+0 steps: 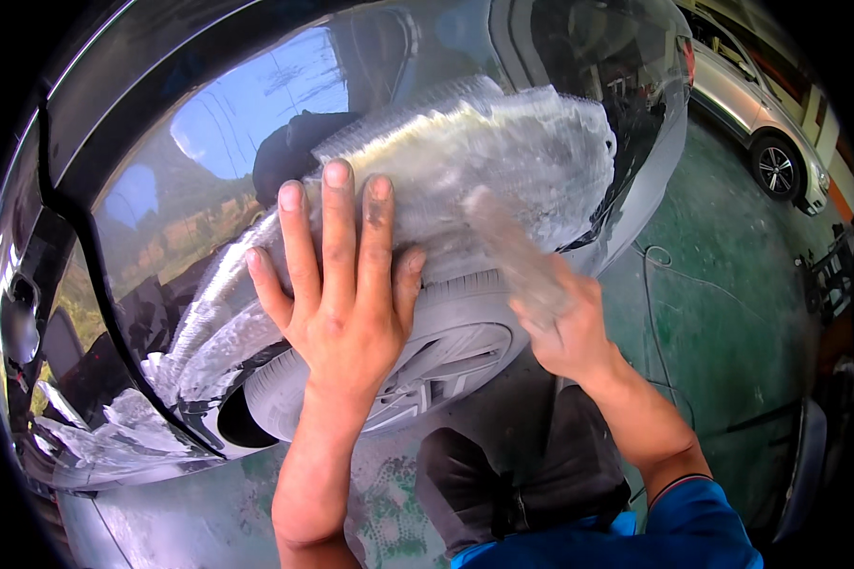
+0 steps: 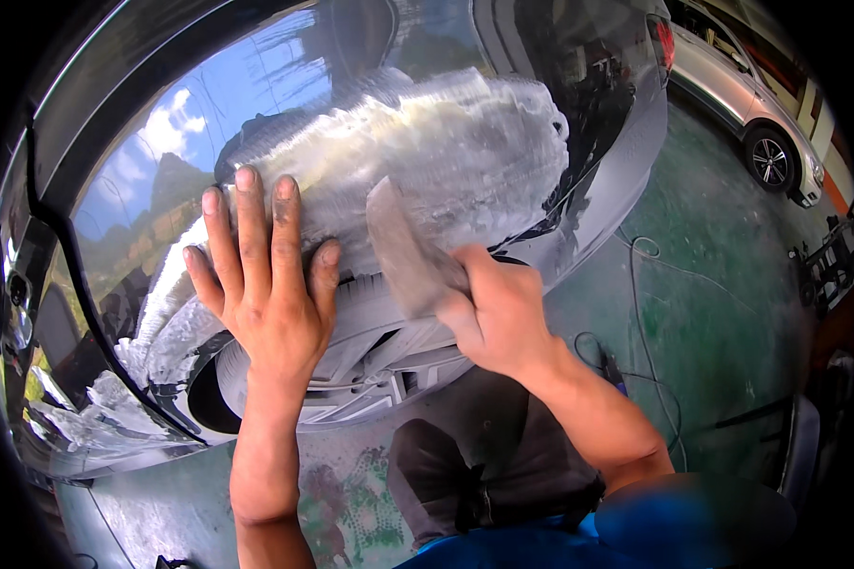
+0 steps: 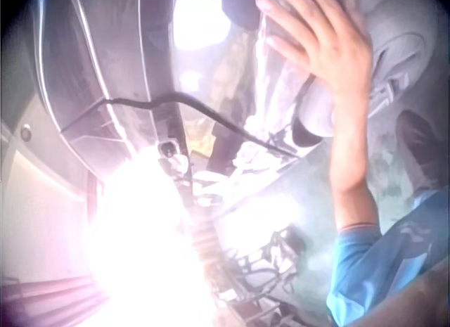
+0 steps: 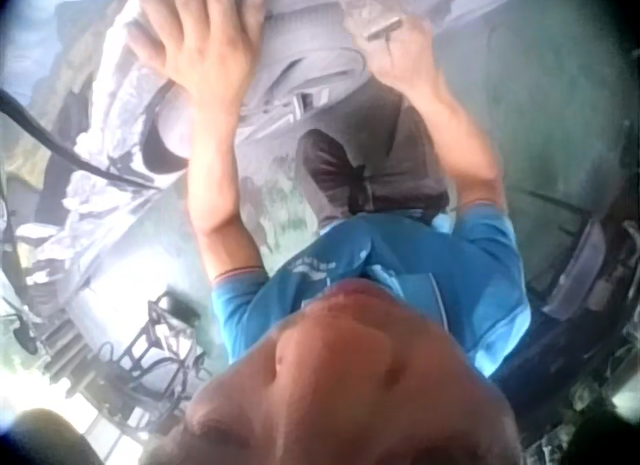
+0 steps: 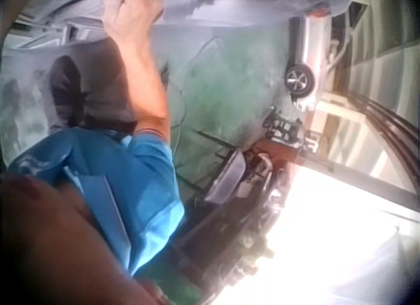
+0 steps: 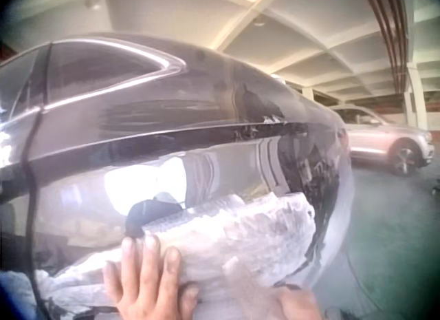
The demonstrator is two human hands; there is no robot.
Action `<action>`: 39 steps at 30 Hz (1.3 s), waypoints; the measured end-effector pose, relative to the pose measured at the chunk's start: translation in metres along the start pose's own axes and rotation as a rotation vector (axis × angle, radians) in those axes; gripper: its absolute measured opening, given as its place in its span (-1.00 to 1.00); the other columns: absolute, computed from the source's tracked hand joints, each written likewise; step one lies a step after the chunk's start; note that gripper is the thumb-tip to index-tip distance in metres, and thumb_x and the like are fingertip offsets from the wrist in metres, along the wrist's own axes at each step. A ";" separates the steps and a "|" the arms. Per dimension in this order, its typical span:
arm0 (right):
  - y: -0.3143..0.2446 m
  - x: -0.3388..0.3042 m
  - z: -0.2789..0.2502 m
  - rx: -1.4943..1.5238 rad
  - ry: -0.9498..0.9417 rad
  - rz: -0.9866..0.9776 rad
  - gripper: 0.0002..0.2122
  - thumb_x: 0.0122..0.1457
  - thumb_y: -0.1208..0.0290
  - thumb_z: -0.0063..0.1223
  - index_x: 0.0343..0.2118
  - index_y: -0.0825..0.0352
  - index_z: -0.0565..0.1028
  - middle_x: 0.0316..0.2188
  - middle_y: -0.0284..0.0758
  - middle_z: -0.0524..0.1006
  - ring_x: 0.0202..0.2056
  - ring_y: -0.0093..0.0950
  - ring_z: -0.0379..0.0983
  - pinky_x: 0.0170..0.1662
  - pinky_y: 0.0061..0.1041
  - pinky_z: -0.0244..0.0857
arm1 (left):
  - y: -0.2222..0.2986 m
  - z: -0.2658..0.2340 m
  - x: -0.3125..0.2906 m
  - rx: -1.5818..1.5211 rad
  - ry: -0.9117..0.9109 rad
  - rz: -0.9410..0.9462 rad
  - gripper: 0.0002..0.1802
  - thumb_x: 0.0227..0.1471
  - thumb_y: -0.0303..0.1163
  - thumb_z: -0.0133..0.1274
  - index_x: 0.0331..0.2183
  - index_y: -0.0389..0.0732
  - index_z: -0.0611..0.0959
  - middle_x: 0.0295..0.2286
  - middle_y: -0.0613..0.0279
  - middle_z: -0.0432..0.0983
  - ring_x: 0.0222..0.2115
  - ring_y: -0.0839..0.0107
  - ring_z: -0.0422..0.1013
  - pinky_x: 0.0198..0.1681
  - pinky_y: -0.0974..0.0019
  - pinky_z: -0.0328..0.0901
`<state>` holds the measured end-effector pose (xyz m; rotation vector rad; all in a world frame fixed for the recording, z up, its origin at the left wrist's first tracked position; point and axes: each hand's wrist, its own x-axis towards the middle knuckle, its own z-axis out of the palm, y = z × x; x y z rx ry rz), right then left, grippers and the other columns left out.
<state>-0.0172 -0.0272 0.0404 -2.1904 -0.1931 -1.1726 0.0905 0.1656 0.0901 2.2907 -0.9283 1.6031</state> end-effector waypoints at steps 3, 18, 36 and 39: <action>-0.006 -0.001 0.001 0.033 0.016 0.012 -0.76 0.13 0.30 0.17 -0.31 0.40 0.46 -0.64 -0.17 0.45 -0.61 -0.14 0.44 -0.52 -0.35 0.32 | 0.000 0.000 -0.001 0.007 -0.003 0.009 -0.41 0.24 0.02 -0.06 0.20 -0.03 0.46 0.26 0.12 0.22 0.32 0.04 0.04 0.35 -0.07 -0.40; 0.014 -0.014 -0.014 0.130 -0.067 0.058 -0.74 0.17 0.24 0.15 -0.31 0.38 0.49 -0.57 -0.14 0.50 -0.56 -0.18 0.49 -0.49 -0.35 0.33 | 0.012 0.000 -0.003 0.054 -0.030 -0.019 -0.34 0.24 -0.01 -0.06 0.25 -0.13 0.37 0.28 0.03 0.16 0.33 -0.04 -0.01 0.34 -0.14 -0.36; -0.006 0.009 -0.002 0.421 -0.332 -0.156 -0.73 0.26 0.24 0.11 -0.25 0.40 0.44 -0.62 -0.20 0.52 -0.61 -0.20 0.49 -0.54 -0.33 0.31 | -0.030 -0.014 0.079 0.207 0.172 -0.082 -0.30 0.24 -0.03 -0.09 0.25 -0.27 0.30 0.25 -0.33 0.06 0.28 -0.20 0.02 0.31 -0.08 -0.09; -0.009 0.022 0.012 0.401 -0.356 -0.151 -0.70 0.24 0.20 0.13 -0.26 0.40 0.44 -0.65 -0.23 0.51 -0.63 -0.23 0.49 -0.56 -0.33 0.31 | -0.027 -0.012 0.081 0.184 0.166 -0.106 -0.31 0.25 -0.01 -0.11 0.25 -0.24 0.33 0.25 -0.35 0.04 0.28 -0.22 0.00 0.31 -0.08 -0.09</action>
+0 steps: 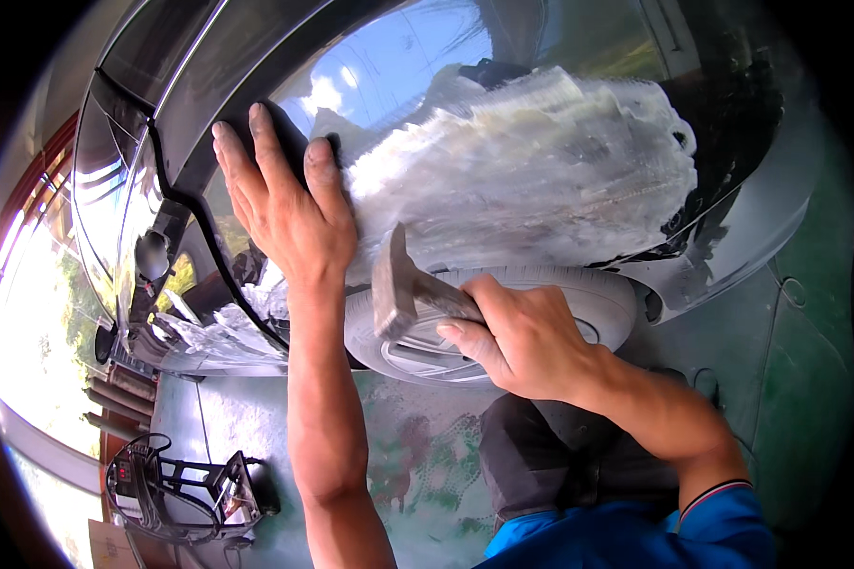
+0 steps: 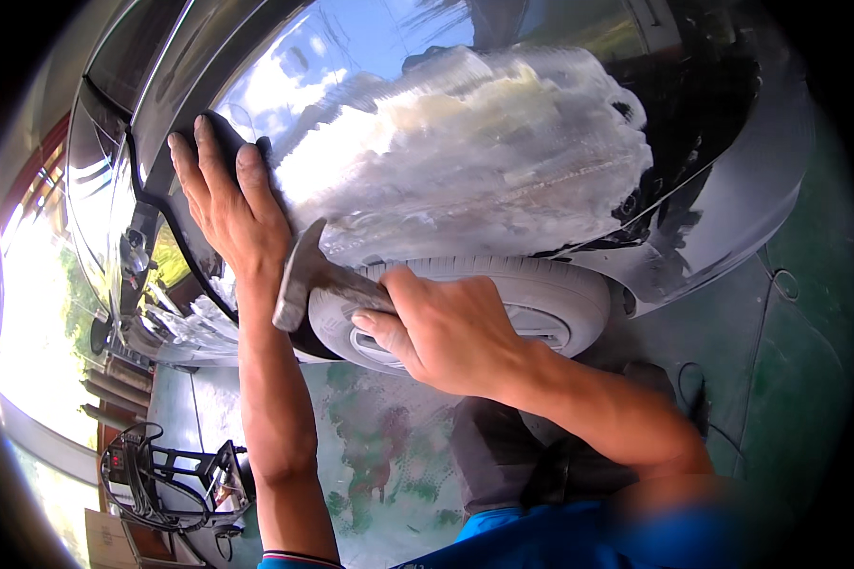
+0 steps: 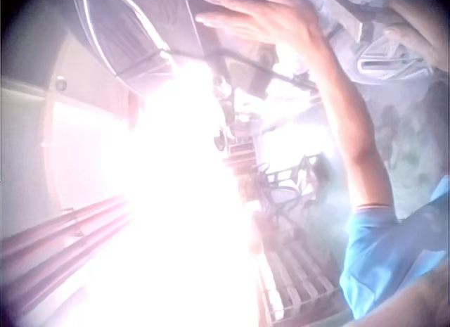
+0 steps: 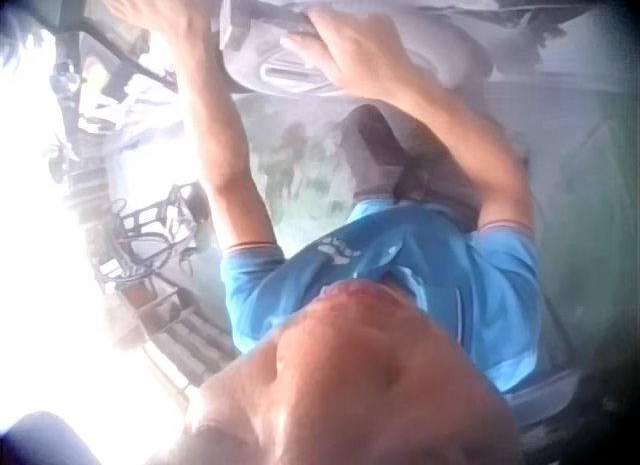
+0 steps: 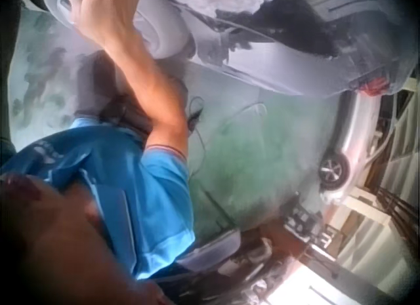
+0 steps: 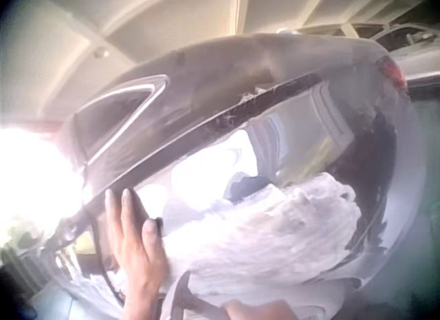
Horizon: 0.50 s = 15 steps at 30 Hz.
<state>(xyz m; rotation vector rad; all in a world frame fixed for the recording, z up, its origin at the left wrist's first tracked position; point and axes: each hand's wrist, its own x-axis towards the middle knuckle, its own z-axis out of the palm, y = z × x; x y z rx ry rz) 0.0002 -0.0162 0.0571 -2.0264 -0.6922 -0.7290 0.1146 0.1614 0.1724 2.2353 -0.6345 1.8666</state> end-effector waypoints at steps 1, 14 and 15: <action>0.000 0.004 0.001 -0.005 -0.017 0.022 -0.69 0.23 0.19 0.14 -0.27 0.40 0.44 -0.65 -0.24 0.51 -0.63 -0.24 0.49 -0.56 -0.34 0.31 | 0.001 0.001 -0.001 -0.007 -0.007 -0.010 -0.31 0.25 -0.01 -0.11 0.25 -0.25 0.33 0.25 -0.35 0.04 0.28 -0.22 0.00 0.31 -0.08 -0.09; 0.008 0.010 0.004 0.088 0.061 -0.092 -0.70 0.21 0.19 0.17 -0.31 0.37 0.42 -0.68 -0.25 0.46 -0.65 -0.22 0.46 -0.60 -0.32 0.26 | 0.002 0.001 -0.001 -0.001 -0.016 -0.039 -0.30 0.25 0.04 -0.14 0.25 -0.21 0.34 0.27 -0.31 0.04 0.29 -0.20 0.01 0.31 -0.09 -0.08; 0.011 0.012 0.005 0.059 0.043 -0.052 -0.70 0.20 0.19 0.17 -0.31 0.37 0.42 -0.68 -0.26 0.47 -0.65 -0.22 0.46 -0.60 -0.33 0.26 | 0.002 0.001 -0.001 -0.003 -0.014 -0.038 -0.30 0.25 0.03 -0.15 0.25 -0.21 0.34 0.27 -0.31 0.04 0.28 -0.20 0.02 0.31 -0.09 -0.08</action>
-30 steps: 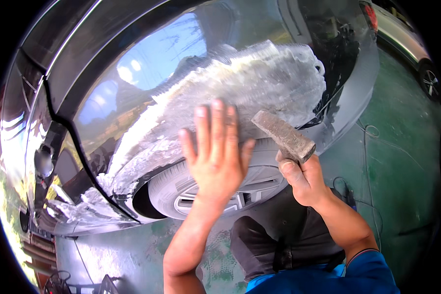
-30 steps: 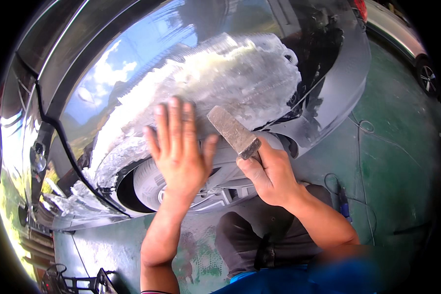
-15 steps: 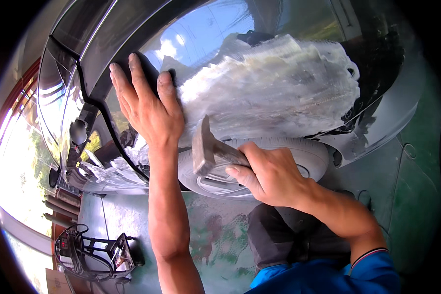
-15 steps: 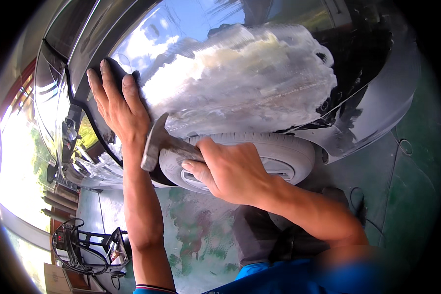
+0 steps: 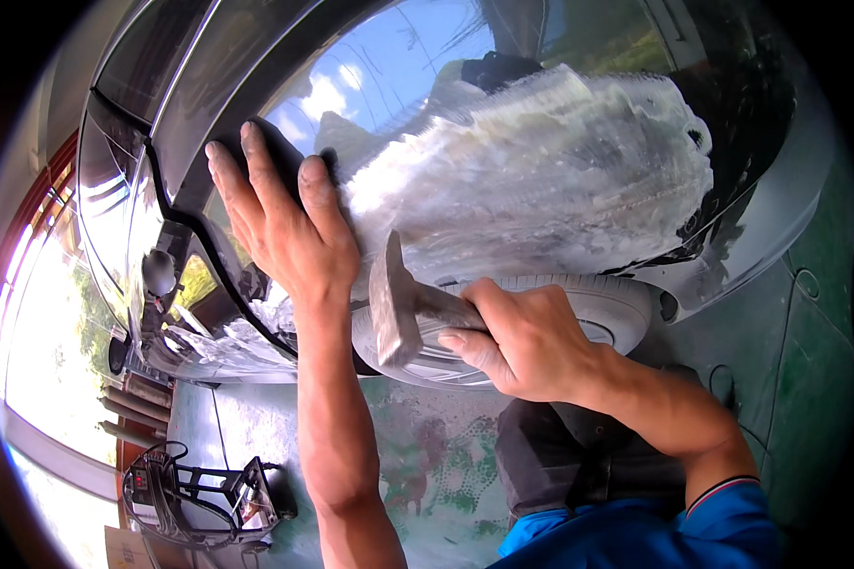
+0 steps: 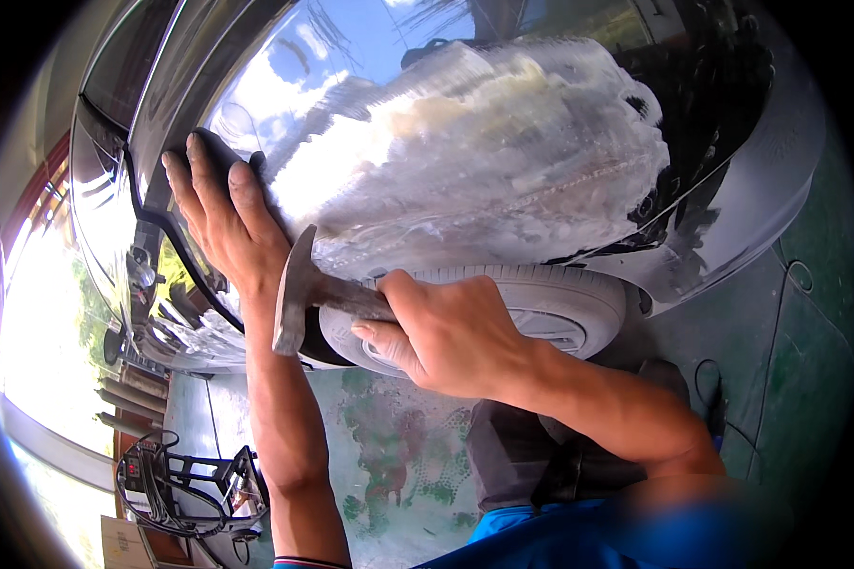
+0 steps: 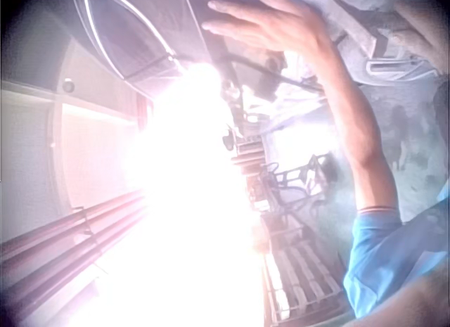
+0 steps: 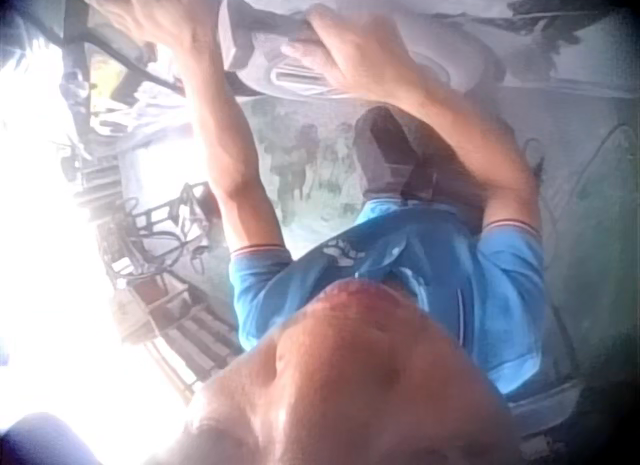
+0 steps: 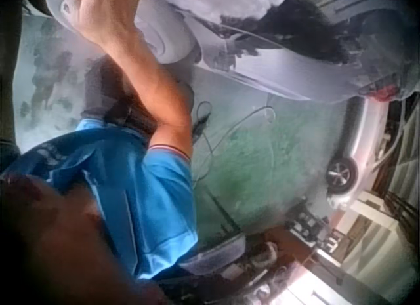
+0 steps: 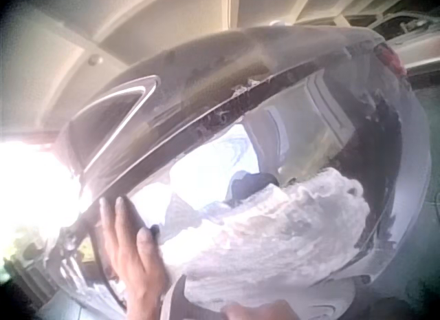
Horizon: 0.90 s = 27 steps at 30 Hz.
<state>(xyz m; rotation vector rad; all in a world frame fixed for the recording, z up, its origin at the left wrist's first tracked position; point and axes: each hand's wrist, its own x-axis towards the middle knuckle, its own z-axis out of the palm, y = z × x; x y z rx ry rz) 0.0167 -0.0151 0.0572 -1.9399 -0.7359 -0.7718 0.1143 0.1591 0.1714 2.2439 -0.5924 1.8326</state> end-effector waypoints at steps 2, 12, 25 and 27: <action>-0.005 -0.004 -0.002 0.063 0.020 -0.025 -0.70 0.22 0.17 0.14 -0.34 0.36 0.41 -0.69 -0.25 0.46 -0.65 -0.21 0.45 -0.60 -0.31 0.24 | 0.000 -0.001 0.000 -0.005 0.003 0.002 -0.30 0.25 0.03 -0.15 0.25 -0.22 0.33 0.27 -0.30 0.04 0.29 -0.20 0.01 0.31 -0.09 -0.08; -0.007 0.000 -0.008 0.096 0.015 -0.030 -0.72 0.23 0.22 0.14 -0.31 0.40 0.45 -0.65 -0.21 0.50 -0.62 -0.21 0.49 -0.55 -0.33 0.31 | 0.000 -0.003 -0.001 0.005 -0.013 -0.016 -0.31 0.25 0.01 -0.14 0.25 -0.23 0.33 0.27 -0.30 0.05 0.28 -0.21 0.02 0.31 -0.08 -0.08; -0.006 0.012 -0.001 0.112 0.020 -0.052 -0.72 0.21 0.22 0.16 -0.34 0.37 0.41 -0.68 -0.18 0.46 -0.63 -0.14 0.46 -0.59 -0.27 0.23 | -0.004 0.001 0.000 0.023 0.021 0.014 -0.32 0.26 0.02 -0.15 0.25 -0.21 0.35 0.26 -0.28 0.07 0.26 -0.21 0.06 0.28 -0.06 -0.02; -0.007 0.011 -0.002 0.114 0.030 -0.052 -0.72 0.22 0.22 0.16 -0.34 0.37 0.41 -0.68 -0.19 0.45 -0.63 -0.14 0.45 -0.59 -0.27 0.23 | -0.003 0.000 0.000 0.008 0.017 0.002 -0.32 0.26 0.03 -0.16 0.25 -0.20 0.35 0.26 -0.27 0.08 0.26 -0.21 0.06 0.28 -0.06 -0.02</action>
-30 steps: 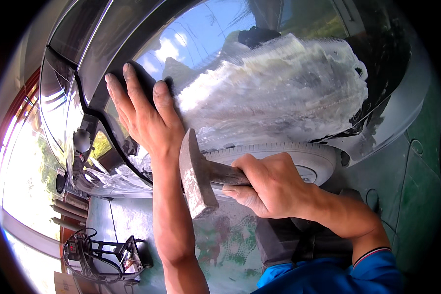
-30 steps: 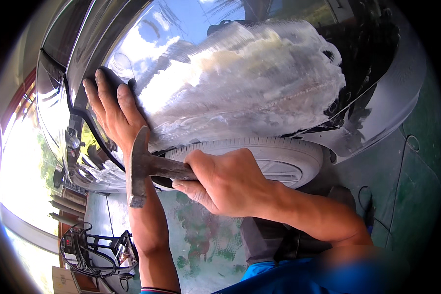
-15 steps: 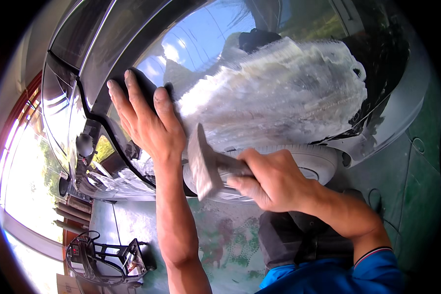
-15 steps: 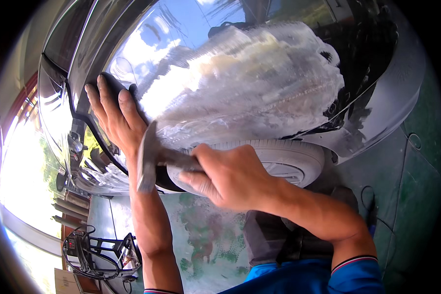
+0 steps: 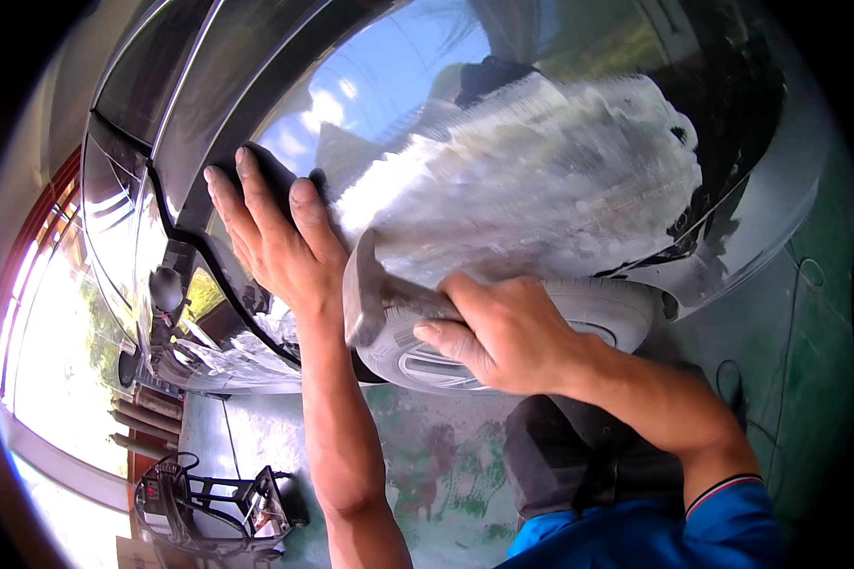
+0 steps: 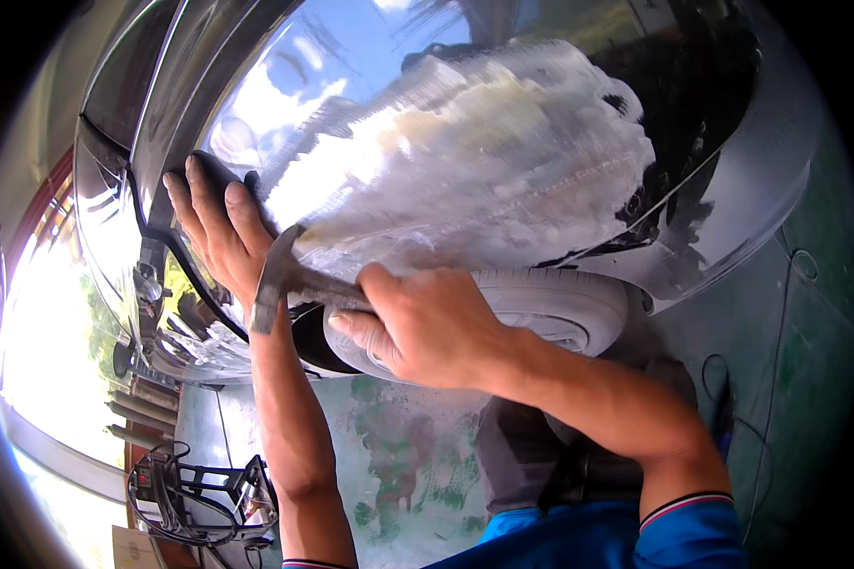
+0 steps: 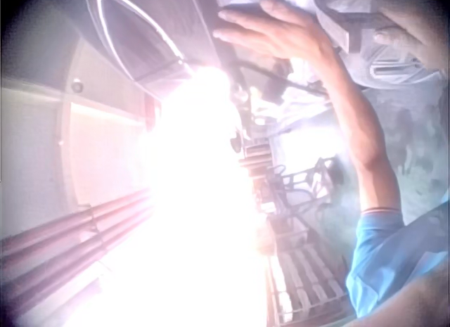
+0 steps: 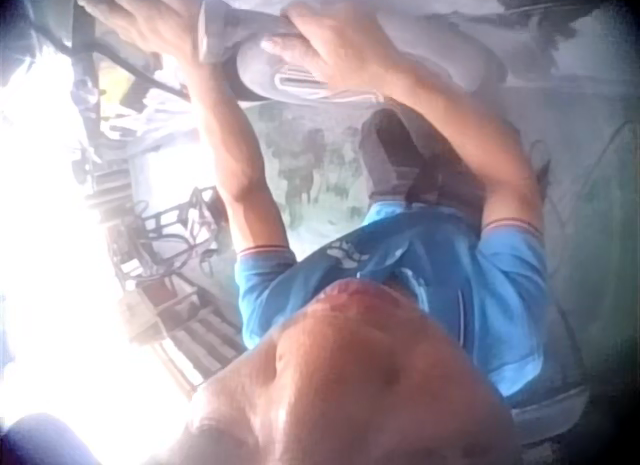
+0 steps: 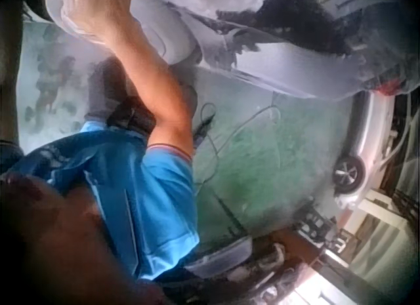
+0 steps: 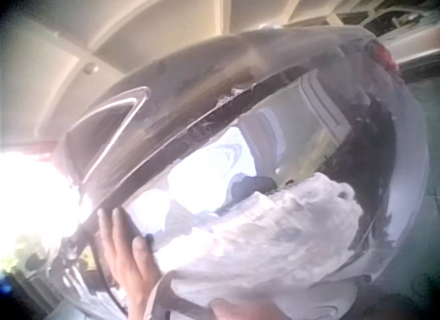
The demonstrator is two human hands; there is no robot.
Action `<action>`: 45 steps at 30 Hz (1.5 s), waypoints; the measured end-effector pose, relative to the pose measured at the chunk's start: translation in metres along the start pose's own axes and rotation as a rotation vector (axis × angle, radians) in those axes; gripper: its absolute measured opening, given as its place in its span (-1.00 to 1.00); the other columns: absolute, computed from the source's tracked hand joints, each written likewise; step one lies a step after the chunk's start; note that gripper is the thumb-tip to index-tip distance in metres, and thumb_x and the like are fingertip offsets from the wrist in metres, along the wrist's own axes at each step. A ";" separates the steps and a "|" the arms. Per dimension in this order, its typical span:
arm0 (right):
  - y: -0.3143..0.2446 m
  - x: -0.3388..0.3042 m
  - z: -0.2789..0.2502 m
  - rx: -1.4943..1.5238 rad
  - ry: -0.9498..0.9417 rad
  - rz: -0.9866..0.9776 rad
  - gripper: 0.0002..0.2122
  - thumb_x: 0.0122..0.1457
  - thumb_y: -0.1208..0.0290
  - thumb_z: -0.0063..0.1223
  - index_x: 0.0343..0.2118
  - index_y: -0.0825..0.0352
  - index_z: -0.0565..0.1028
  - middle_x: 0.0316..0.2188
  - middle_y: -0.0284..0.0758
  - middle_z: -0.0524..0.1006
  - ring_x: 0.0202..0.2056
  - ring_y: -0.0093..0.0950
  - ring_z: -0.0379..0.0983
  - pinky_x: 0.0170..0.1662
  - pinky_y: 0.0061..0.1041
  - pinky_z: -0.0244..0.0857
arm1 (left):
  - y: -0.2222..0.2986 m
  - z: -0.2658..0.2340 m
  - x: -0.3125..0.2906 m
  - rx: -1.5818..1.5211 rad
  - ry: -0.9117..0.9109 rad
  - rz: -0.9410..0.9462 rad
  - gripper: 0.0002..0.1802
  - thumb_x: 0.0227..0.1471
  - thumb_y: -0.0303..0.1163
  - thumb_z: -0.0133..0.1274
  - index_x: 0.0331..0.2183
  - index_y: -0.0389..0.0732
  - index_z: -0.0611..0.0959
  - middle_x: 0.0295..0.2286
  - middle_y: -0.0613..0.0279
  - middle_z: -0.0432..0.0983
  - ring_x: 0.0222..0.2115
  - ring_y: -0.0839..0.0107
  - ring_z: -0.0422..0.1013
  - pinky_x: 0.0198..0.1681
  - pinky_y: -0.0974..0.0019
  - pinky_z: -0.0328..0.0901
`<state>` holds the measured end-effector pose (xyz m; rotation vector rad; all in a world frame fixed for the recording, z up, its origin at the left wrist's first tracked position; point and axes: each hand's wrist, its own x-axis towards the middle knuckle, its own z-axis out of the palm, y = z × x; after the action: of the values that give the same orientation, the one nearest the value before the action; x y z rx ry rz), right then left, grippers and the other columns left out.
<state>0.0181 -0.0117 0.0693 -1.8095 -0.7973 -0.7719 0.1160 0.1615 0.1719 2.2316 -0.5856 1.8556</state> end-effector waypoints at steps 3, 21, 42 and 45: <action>0.002 0.000 -0.004 -0.004 0.012 0.001 -0.71 0.22 0.21 0.15 -0.33 0.37 0.42 -0.69 -0.21 0.44 -0.64 -0.15 0.44 -0.59 -0.28 0.23 | 0.003 0.001 -0.002 0.019 -0.001 0.007 -0.32 0.26 0.03 -0.18 0.25 -0.20 0.35 0.26 -0.26 0.08 0.26 -0.20 0.06 0.29 -0.05 -0.03; -0.011 -0.087 -0.052 0.260 0.134 0.355 -0.72 0.33 0.23 0.02 -0.25 0.42 0.40 -0.63 -0.26 0.45 -0.61 -0.30 0.43 -0.48 -0.42 0.25 | 0.086 0.004 -0.075 -0.031 -0.263 0.195 -0.20 0.26 0.14 -0.20 0.29 -0.26 0.26 0.31 -0.06 0.05 0.36 0.03 -0.08 0.37 -0.09 -0.45; -0.023 -0.022 -0.055 -0.337 0.171 0.118 -0.70 0.29 0.19 0.04 -0.28 0.41 0.43 -0.61 -0.20 0.51 -0.56 -0.11 0.47 -0.47 -0.27 0.31 | 0.039 -0.008 -0.062 -0.089 -0.163 0.165 -0.34 0.27 -0.01 -0.13 0.26 -0.17 0.34 0.28 0.11 0.18 0.34 0.13 0.01 0.36 -0.06 -0.29; -0.022 -0.015 -0.060 -0.448 0.116 0.214 -0.71 0.28 0.20 0.07 -0.30 0.41 0.44 -0.62 -0.19 0.50 -0.58 -0.13 0.47 -0.48 -0.30 0.31 | 0.038 -0.006 -0.064 -0.090 -0.145 0.172 -0.34 0.27 -0.01 -0.12 0.26 -0.17 0.35 0.27 0.12 0.20 0.33 0.13 0.03 0.36 -0.05 -0.29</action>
<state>-0.0177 -0.0636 0.0883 -2.1775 -0.3618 -0.9566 0.0863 0.1408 0.1068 2.3352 -0.8938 1.7130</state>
